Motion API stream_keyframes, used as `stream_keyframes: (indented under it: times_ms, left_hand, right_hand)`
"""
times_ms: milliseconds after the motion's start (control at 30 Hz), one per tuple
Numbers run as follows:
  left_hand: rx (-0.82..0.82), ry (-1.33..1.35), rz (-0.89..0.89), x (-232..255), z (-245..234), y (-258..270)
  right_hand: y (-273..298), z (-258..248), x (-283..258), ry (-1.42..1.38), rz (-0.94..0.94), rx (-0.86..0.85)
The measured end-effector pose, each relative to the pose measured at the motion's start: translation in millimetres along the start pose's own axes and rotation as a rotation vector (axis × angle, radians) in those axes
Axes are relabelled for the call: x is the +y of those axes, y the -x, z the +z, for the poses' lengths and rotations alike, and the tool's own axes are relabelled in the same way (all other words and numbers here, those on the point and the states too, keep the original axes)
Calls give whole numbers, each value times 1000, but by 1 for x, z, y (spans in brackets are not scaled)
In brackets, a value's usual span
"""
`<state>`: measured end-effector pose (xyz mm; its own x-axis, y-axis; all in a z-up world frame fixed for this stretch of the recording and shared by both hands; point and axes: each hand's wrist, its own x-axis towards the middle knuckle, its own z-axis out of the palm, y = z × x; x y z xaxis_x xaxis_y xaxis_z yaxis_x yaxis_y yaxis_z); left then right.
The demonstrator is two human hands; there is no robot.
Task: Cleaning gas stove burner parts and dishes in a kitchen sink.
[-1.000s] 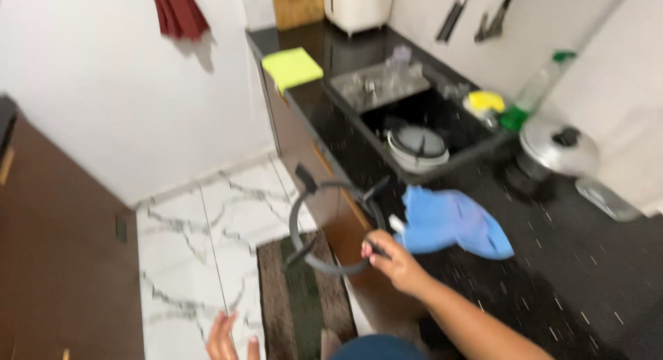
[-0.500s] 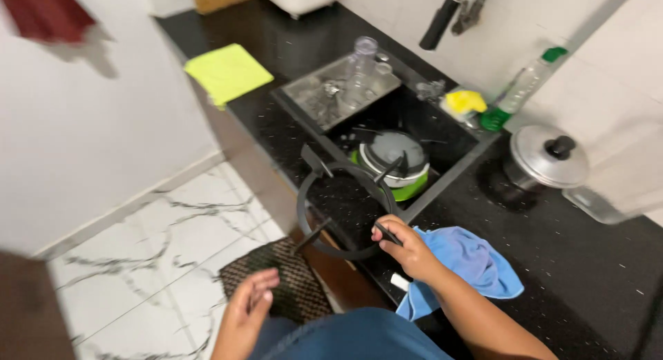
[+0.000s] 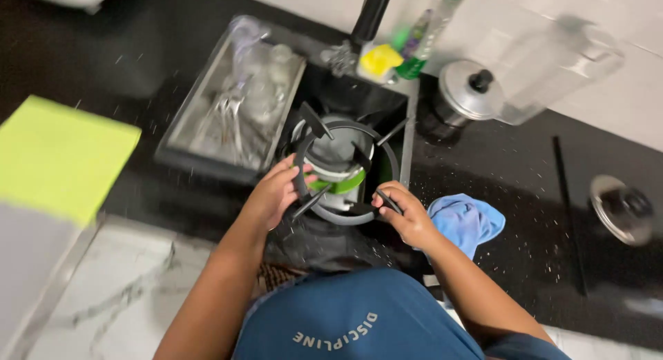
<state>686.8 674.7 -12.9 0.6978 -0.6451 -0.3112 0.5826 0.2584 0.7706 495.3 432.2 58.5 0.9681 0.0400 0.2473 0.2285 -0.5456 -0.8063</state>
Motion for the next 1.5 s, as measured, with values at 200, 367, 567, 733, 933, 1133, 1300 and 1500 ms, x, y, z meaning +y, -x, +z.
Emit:
stream_keyframes:
  times_ms: [200, 367, 567, 733, 933, 1133, 1300, 1500]
  left_hand:
    - [-187, 257, -112, -6, -25, -121]
    - [-122, 266, -213, -23, -20, -156]
    - [-427, 258, -20, -29, -26, -153]
    - [-325, 74, -34, -39, -35, -143]
    - [-358, -242, 131, -33, -23, -133]
    - [-334, -251, 196, -34, -22, -135]
    - [-341, -213, 189, -48, -22, -145]
    - [-298, -18, 106, -82, -34, -163]
  right_hand:
    - [-37, 45, 24, 179, 121, 186]
    - [-44, 57, 40, 351, 153, 239]
    - [-39, 65, 90, 369, 105, 340]
    - [-52, 76, 78, 255, 321, 221]
    - [-67, 43, 51, 244, 489, -29]
    - [-125, -48, -35, 248, 469, -346]
    - [-226, -99, 62, 448, 393, 12]
    - [-341, -114, 254, 1154, 386, 52]
